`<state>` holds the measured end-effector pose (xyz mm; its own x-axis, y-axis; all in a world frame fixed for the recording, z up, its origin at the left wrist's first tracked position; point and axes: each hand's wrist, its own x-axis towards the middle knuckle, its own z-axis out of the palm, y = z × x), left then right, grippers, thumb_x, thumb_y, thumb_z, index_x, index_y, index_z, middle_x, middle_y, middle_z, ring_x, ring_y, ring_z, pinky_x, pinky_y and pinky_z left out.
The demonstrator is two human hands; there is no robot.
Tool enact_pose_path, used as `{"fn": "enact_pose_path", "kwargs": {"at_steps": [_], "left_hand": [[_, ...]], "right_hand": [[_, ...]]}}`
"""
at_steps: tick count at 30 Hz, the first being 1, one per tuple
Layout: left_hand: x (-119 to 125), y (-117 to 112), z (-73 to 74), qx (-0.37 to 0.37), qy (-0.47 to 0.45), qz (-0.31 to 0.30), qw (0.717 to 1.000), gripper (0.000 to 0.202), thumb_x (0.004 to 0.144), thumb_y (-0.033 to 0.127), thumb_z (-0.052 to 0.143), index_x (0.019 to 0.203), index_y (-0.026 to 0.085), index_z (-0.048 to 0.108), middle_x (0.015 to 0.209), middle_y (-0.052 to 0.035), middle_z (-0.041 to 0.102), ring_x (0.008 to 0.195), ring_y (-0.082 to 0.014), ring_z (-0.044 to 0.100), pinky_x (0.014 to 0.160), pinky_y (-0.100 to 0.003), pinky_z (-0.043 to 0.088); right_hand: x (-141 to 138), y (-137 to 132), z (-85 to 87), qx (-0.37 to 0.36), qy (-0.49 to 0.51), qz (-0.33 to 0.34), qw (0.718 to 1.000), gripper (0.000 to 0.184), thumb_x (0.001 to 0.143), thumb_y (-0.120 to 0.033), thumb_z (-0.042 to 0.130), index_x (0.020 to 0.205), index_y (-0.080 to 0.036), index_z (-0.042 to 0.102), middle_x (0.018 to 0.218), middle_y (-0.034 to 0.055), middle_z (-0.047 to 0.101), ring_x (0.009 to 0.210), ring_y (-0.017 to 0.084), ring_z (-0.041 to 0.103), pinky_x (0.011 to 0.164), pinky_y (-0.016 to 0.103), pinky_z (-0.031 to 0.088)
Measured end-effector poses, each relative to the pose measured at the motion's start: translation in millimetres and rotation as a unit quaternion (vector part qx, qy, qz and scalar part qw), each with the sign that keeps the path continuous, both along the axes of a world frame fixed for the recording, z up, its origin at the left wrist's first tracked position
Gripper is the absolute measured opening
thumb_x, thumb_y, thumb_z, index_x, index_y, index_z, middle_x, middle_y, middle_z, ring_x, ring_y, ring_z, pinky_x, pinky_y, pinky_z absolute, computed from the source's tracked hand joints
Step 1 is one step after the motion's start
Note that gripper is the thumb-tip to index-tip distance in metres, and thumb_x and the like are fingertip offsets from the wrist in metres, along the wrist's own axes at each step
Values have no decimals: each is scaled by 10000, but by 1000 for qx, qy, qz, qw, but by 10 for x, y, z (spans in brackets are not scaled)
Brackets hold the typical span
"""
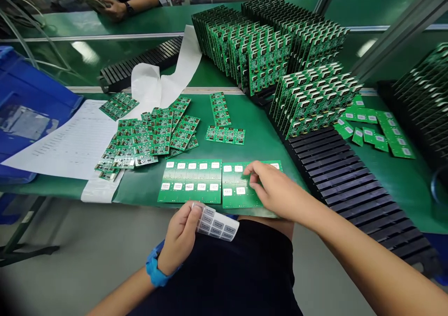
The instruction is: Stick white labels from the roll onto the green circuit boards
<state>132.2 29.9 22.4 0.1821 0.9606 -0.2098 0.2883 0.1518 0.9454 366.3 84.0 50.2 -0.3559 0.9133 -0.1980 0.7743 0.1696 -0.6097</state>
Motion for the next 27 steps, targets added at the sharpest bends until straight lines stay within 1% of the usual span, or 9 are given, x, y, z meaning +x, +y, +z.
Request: {"fn": "enact_pose_path", "kwargs": {"at_steps": [3,8,13,16,18,19,21,24,27], "left_hand": [[38,-4,80,-1,-8,-21,1000,294,945,313,310,889,189,572,732,-2,545,639,-125,480,593,-216,376],[69,-13,139,-12,-6,-41,999,288,944,305,307,953,206,577,820,-22,577,724,-151,520,672,-231,399],[113,41,132,-5,9,-66,998,290,939,298,326,990,200,595,889,-37,597,802,-159,546,710,-226,402],[172,85,129,12,30,-67,997,293,930,298,352,858,180,610,759,-23,583,720,-151,538,664,-223,394],[215,102,134,31,45,-71,996,300,925,292,363,757,171,580,668,-6,534,642,-136,503,607,-220,371],[234,106,138,41,52,-75,995,305,924,287,367,718,169,559,640,0,511,613,-129,482,584,-219,355],[265,104,142,60,61,-84,993,306,922,275,369,683,169,527,618,7,484,591,-121,456,560,-217,333],[285,93,124,79,82,-94,989,328,922,274,367,629,171,472,576,21,429,551,-107,412,529,-215,302],[270,85,79,101,108,-91,985,389,913,300,386,545,178,361,517,41,327,492,-91,340,487,-218,262]], "right_hand": [[103,40,12,-85,35,13,996,195,815,-170,407,997,-229,442,791,2,569,753,164,545,678,311,423],[86,24,-27,-87,50,5,995,156,811,-160,415,951,-225,436,780,-2,569,750,155,541,676,307,431],[41,-81,-111,9,5,12,1000,95,801,-133,438,838,-219,458,795,24,563,778,181,532,683,340,440],[-8,-181,-76,98,3,-10,995,94,825,-155,441,819,-210,517,963,76,538,919,215,530,762,378,445],[-77,-237,0,109,50,-52,991,119,847,-209,451,902,-212,557,1043,92,515,982,217,524,804,375,449],[-122,-258,46,85,81,-66,991,141,850,-247,466,945,-218,566,1035,87,525,967,208,533,803,366,456],[-223,-283,134,-9,147,-67,987,166,834,-317,509,954,-230,582,937,51,568,869,177,558,766,337,471],[-325,-277,226,-139,209,-67,966,158,795,-364,555,794,-212,597,780,6,585,730,142,554,673,290,468],[-247,-210,268,-189,237,-99,948,191,794,-370,545,734,-192,582,721,-5,581,689,131,546,619,262,445]]}}
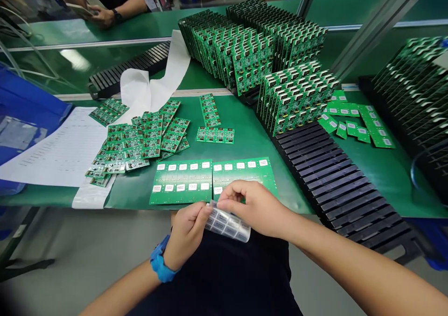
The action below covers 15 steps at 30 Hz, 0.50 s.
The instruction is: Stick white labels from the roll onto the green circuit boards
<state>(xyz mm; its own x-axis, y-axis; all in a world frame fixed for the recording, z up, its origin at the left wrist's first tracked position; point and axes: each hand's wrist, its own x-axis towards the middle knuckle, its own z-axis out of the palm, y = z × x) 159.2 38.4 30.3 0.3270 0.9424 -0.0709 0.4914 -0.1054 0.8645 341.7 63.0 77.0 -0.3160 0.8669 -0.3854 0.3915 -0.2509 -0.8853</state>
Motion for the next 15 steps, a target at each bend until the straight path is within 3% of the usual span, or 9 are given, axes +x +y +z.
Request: {"fn": "enact_pose_path", "kwargs": {"at_steps": [2,4,6,8,11,15], "left_hand": [[-23,-2,-24,13,6,6,1000,412,907,313,397,522,181,341,498,45,307,470,-87,325,469,-215,260],[-47,-3,-29,11,4,6,1000,391,911,310,393,546,176,434,499,37,385,473,-90,381,471,-204,299],[-60,-2,-19,-7,-10,-7,1000,329,915,298,392,674,170,576,594,5,554,557,-107,515,524,-192,378],[-57,-1,-9,-28,-28,-31,999,267,915,281,404,855,176,642,819,-30,677,760,-137,623,651,-190,449],[-28,7,-13,-46,-30,-63,997,238,910,258,427,941,192,653,1069,-32,675,1002,-161,614,811,-199,461],[12,28,-29,-45,1,-67,997,248,914,271,424,919,200,661,1124,-21,660,999,-158,625,802,-196,480]], "right_hand": [[171,82,5,13,-24,-29,999,214,795,-391,535,747,-188,583,746,4,597,719,140,555,643,265,437],[387,177,-16,34,-103,-27,994,232,790,-405,531,737,-187,588,751,11,606,727,150,553,659,274,423],[576,257,-64,19,-188,26,982,228,777,-397,531,713,-189,598,722,11,602,689,151,544,632,274,407],[686,301,-127,-5,-242,76,967,226,773,-388,518,705,-190,606,713,13,603,662,152,541,604,272,397],[697,300,-202,-6,-284,94,954,238,782,-383,484,710,-192,608,732,19,606,654,154,542,589,277,393],[608,248,-233,31,-314,95,944,218,780,-349,479,675,-195,591,733,21,592,653,153,534,598,282,393]]}}
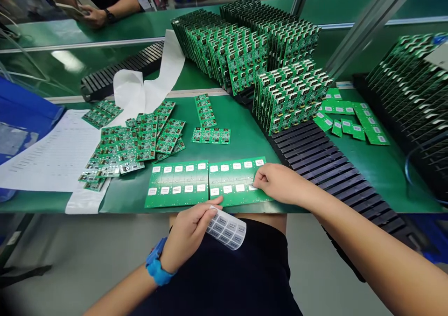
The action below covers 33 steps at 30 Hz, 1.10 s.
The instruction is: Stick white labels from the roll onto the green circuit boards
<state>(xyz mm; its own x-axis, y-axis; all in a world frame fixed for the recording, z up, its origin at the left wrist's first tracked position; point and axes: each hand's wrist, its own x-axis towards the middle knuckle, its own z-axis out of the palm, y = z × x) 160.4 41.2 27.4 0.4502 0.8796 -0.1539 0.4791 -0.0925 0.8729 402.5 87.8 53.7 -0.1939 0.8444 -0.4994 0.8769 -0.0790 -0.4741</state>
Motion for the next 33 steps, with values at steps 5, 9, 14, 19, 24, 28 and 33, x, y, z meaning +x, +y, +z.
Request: {"fn": "enact_pose_path", "kwargs": {"at_steps": [5,9,14,19,24,28,33], "left_hand": [[4,8,23,11,28,10,1000,252,912,304,429,923,214,664,1130,-1,658,969,-157,640,797,-198,493],[-3,0,33,11,31,9,999,250,911,304,427,931,220,662,1149,12,647,972,-157,638,817,-208,493],[4,13,21,-2,28,10,1000,252,913,315,420,956,223,651,1153,18,644,996,-157,628,816,-212,495],[5,34,21,-13,33,13,999,268,916,322,411,950,222,657,1152,7,645,985,-159,631,802,-211,495],[-6,51,19,-21,25,8,999,268,913,318,415,956,226,662,1140,6,651,954,-166,639,795,-222,496],[-69,16,23,2,-19,19,1000,256,908,286,426,921,208,670,1101,-18,671,928,-158,644,782,-212,491],[-388,-117,-1,38,-72,66,994,259,897,234,428,914,194,683,991,-38,708,895,-158,651,773,-219,493]], "right_hand": [[72,-42,12,139,-28,15,990,113,727,-299,548,777,-198,538,711,16,568,706,179,529,645,301,387],[264,-36,47,84,76,-1,994,167,773,-263,490,931,-209,484,815,16,591,747,152,555,664,275,414],[318,-44,33,10,116,20,993,151,809,-248,451,955,-215,468,803,5,581,747,141,553,674,272,428],[232,-107,-30,68,69,41,994,90,818,-179,430,898,-218,444,791,0,561,727,140,538,649,275,428],[184,-220,31,213,-82,122,966,74,837,-165,416,798,-192,474,881,72,538,801,194,528,701,344,432],[88,-142,75,255,-89,175,947,247,744,-374,608,847,-186,486,1256,164,413,1197,310,389,922,434,385],[-51,2,65,168,-48,254,951,461,570,-509,706,799,-201,451,1376,171,324,1349,335,152,1065,491,226]]}}
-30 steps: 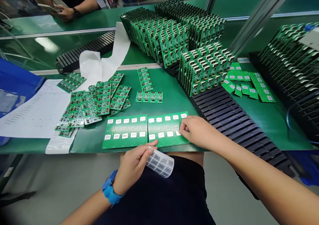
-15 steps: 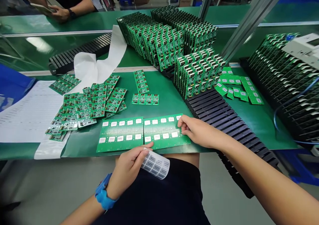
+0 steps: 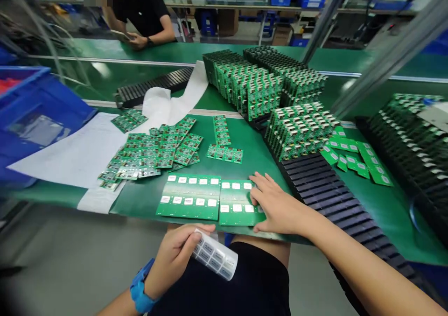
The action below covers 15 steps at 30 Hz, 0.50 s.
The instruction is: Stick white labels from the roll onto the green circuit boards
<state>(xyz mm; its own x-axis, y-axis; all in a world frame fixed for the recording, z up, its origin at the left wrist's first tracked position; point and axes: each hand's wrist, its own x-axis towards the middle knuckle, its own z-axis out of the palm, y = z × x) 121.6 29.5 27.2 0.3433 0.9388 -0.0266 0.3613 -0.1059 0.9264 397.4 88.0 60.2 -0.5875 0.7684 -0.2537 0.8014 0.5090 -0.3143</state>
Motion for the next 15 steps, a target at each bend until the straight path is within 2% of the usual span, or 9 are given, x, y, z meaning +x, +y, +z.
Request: {"fn": "enact_pose_path", "kwargs": {"at_steps": [2,4,7,9,12,15], "left_hand": [[-165,-75,-37,-8,-8,35,999,262,896,238,429,926,196,686,956,-38,715,879,-161,654,766,-225,497],[-299,-148,-88,-34,-12,64,997,269,897,252,425,914,193,687,953,-43,715,864,-163,655,757,-232,502],[-405,-222,-164,-72,-17,84,994,285,901,262,411,877,188,685,1030,-51,693,917,-171,640,806,-258,499],[-420,-239,-195,-75,-16,95,993,288,900,256,410,849,188,685,1099,-53,665,994,-180,611,870,-283,477],[-402,-224,-200,-59,-19,114,992,275,895,249,420,848,185,683,1128,-65,645,1041,-186,586,908,-301,461],[-381,-187,-185,-45,-30,130,990,268,896,242,426,832,179,679,1105,-76,647,1013,-181,596,886,-290,472]], "right_hand": [[-43,37,51,-4,-2,0,1000,396,604,-454,689,809,-212,453,1316,152,402,1340,306,199,1059,484,248],[-152,97,120,3,8,-10,1000,397,622,-464,670,866,-216,477,1293,149,422,1325,300,235,1024,478,306],[-548,222,157,20,34,-12,999,606,622,-535,652,1094,-192,487,1321,187,388,1299,325,271,997,480,330],[-912,302,108,29,50,3,998,787,606,-545,660,1252,-166,417,1333,209,370,1278,342,291,1008,488,302],[-1362,401,-7,5,48,25,999,934,557,-546,690,1336,-158,352,1335,215,359,1232,362,336,989,494,306],[-1538,491,-50,-24,33,29,999,988,516,-565,711,1343,-153,361,1282,212,399,1180,373,371,951,502,328]]}}
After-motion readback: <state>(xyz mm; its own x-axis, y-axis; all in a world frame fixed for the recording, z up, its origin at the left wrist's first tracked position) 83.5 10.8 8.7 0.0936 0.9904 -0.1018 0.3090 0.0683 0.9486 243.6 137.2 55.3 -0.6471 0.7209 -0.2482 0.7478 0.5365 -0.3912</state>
